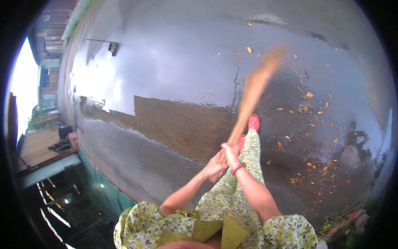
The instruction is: The person sweeps scattered leaves and debris on a wet concrete surface using a traditional broom. They gather the debris into a pile and use a dustpan to collect it, then continue sweeping the remaining area.
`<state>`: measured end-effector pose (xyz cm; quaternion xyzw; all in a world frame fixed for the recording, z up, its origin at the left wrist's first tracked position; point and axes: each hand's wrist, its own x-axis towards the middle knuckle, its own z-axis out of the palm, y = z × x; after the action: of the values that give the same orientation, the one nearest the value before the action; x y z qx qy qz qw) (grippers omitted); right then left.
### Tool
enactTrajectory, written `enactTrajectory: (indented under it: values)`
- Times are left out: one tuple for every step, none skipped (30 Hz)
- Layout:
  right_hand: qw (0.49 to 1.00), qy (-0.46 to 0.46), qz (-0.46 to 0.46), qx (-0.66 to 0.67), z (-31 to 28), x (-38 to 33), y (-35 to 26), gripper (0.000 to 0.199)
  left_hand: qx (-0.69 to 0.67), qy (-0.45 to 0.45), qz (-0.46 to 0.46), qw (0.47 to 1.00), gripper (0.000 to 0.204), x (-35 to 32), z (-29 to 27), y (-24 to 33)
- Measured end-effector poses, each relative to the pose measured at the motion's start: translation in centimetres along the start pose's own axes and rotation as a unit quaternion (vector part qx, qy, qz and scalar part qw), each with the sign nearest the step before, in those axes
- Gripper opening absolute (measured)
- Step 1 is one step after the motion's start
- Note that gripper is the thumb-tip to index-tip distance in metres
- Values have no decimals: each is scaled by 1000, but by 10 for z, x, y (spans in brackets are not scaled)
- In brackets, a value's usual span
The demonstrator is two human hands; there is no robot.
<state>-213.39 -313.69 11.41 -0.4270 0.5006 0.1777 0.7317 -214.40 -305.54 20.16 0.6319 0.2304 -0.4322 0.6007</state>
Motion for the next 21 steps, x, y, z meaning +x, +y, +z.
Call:
enactTrajectory:
  values:
    - [991, -63, -95, -74, 13, 9, 29, 23, -49, 39, -17, 998, 55, -16, -6, 1]
    - [986, -106, -99, -84, 42, -4, 32, 26, -103, 84, -32, 991, 51, -27, -18, 3]
    - [961, -212, 8, -177, 62, -8, 21, 33, -127, 117, -46, 984, 44, -26, -31, 2]
    - [927, -275, 62, -247, 84, 1, 19, 37, -152, 148, -61, 975, 38, -19, -42, 2]
    - [924, -275, 71, -256, 105, 6, 14, 34, -192, 178, -66, 963, 24, -7, -57, 6]
    - [910, -284, 59, -295, 126, 27, 22, 34, -236, 169, -51, 956, 12, 12, -74, 4]
    - [902, -284, 31, -323, 136, 70, 23, 35, -241, 151, -61, 957, 11, 46, -78, 11]
    - [883, -298, 15, -362, 147, 90, 13, 35, -260, 153, -75, 950, 11, 68, -84, 18]
    - [880, -299, 28, -367, 148, 120, -5, 41, -275, 148, -80, 946, 12, 102, -83, 25]
    - [879, -297, 42, -371, 141, 155, -27, 48, -289, 141, -87, 943, 14, 138, -74, 32]
    - [883, -282, 56, -370, 129, 164, -51, 40, -280, 149, -98, 943, 11, 160, -62, 42]
    - [883, -298, 114, -345, 106, 186, -63, 35, -255, 158, -73, 951, 13, 189, -41, 40]
    - [896, -250, 193, -311, 81, 180, -100, 27, -201, 135, -74, 967, 9, 212, -26, 29]
    - [941, -242, 186, -147, 34, 211, -88, 24, -87, 100, -57, 990, 15, 233, 11, 33]
    - [954, -229, 192, -16, 2, 219, -83, 20, 4, 38, -40, 998, 24, 256, 29, 5]
    - [963, -188, 189, 38, -27, 211, -107, 18, 47, 95, -33, 994, 33, 252, 65, 26]
    - [973, -159, 152, 75, -65, 199, -121, 19, 95, 52, -37, 993, 51, 243, 97, 39]
    - [988, -123, 85, 26, -90, 197, -119, 22, 60, 15, -42, 997, 63, 244, 115, 11]
    - [993, -53, 84, 62, -118, 193, -110, 24, 92, -38, -90, 991, 66, 237, 128, 20]
    - [994, -13, 67, 84, -129, 183, -112, 23, 125, -88, -137, 979, 69, 226, 136, 30]
    - [993, 22, 51, 105, -134, 173, -112, 22, 156, -117, -116, 974, 70, 222, 136, 38]
